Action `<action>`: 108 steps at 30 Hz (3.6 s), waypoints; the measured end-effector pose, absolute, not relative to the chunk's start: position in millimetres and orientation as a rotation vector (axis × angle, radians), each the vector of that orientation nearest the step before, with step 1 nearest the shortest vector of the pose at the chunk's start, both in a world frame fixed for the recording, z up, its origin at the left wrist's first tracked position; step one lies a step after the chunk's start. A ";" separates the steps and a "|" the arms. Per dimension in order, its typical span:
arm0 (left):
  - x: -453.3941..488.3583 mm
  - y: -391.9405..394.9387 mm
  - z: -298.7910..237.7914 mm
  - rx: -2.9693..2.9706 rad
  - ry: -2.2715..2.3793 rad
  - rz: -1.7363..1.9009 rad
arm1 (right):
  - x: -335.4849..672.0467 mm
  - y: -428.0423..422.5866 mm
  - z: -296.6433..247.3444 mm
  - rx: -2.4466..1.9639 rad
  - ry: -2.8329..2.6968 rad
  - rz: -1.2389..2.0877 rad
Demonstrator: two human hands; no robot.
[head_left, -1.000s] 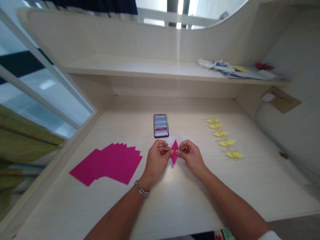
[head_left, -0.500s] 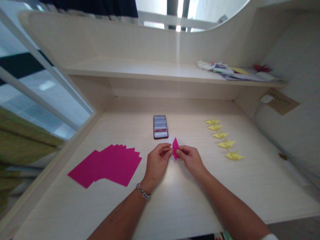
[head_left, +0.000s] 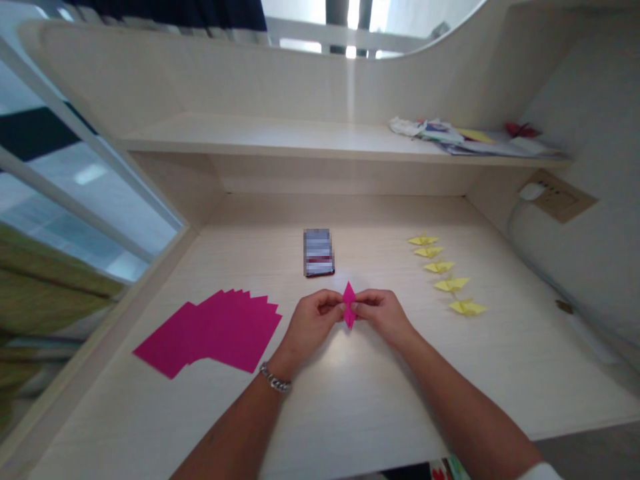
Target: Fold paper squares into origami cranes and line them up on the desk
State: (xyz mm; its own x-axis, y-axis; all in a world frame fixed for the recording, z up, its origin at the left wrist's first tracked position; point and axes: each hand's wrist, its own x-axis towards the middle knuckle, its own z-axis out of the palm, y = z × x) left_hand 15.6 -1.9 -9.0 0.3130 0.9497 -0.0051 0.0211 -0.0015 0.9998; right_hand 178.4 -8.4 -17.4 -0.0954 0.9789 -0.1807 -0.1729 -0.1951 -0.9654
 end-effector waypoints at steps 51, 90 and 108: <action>19.3 -2.5 -12.1 1.192 1.091 1.048 | 176.1 -10.0 -17.3 -1.132 -1.134 1.441; 18.9 -8.6 -10.2 1.667 1.326 1.025 | 167.1 -17.4 -19.6 -1.299 -1.383 1.065; -2.7 1.4 -4.7 1.556 1.152 1.045 | 172.2 -16.1 -13.7 -1.082 -1.050 1.612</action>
State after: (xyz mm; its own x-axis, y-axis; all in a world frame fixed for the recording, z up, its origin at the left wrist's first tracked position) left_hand -2.7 1.4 -4.7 0.2060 0.9723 0.1101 0.2046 -0.1529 0.9668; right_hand 172.2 -16.1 -13.7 -0.2107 0.9592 -0.1883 -0.2155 -0.2335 -0.9482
